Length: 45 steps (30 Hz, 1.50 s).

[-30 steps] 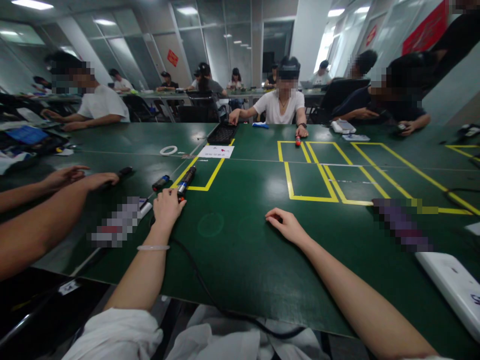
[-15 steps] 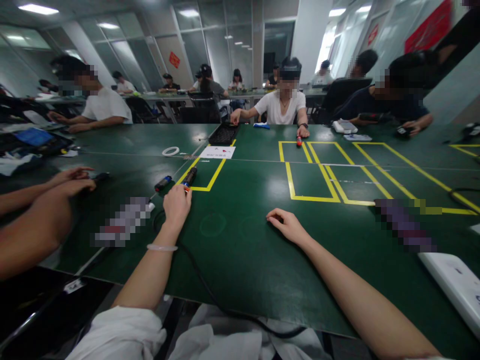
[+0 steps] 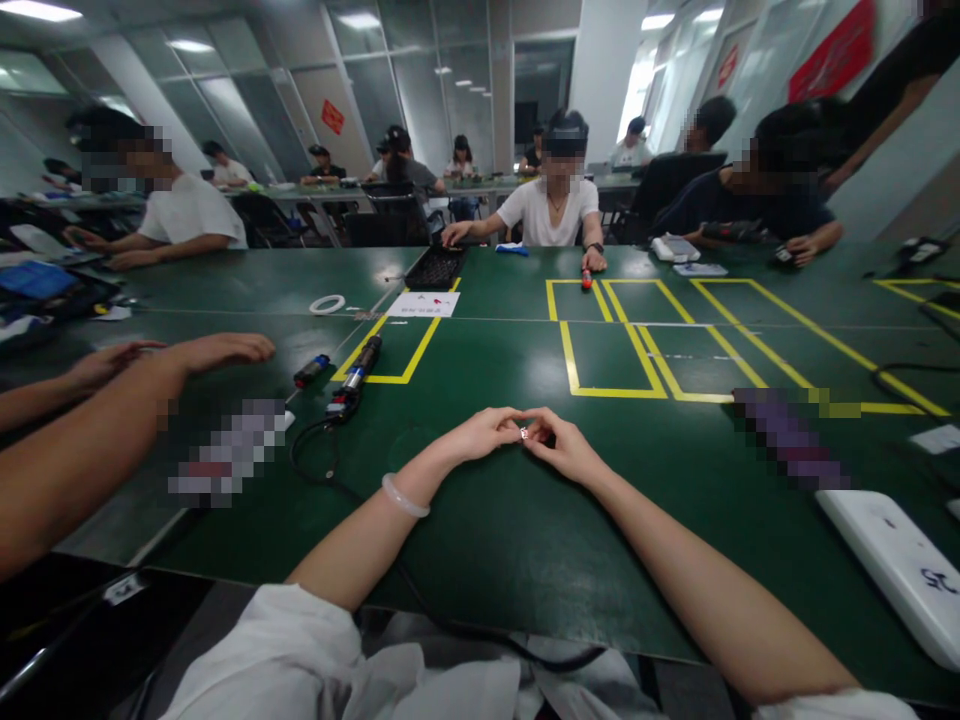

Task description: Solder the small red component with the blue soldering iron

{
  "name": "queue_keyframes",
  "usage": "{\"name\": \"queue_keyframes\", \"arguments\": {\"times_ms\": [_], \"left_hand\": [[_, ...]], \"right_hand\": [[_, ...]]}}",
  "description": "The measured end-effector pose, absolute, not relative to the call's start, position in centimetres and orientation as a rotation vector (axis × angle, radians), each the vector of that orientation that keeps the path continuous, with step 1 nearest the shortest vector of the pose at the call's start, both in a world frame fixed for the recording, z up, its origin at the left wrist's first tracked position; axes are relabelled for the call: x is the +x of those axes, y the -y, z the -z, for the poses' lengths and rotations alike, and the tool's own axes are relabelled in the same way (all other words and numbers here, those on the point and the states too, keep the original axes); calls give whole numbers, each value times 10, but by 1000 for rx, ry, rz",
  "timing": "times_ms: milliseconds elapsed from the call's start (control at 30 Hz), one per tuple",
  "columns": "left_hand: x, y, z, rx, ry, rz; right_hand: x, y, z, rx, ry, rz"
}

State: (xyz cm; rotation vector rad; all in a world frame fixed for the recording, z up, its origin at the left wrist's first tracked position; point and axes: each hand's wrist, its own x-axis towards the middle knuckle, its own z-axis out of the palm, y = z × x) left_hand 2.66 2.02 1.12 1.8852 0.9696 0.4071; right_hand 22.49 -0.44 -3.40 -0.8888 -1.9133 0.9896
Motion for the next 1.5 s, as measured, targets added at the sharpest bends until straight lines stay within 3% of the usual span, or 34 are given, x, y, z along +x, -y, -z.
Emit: {"name": "queue_keyframes", "arguments": {"times_ms": [333,700,1500], "left_hand": [[24,-17,4,1542,-1015,-555],[25,-15,14,1564,-953,-703],[26,-16,15,1626,-958,-759]], "right_hand": [[223,4,33,-987,1895,-967],[223,1,39,-997,1796,-1069],[223,0,36,-1013,1894,-829]]}}
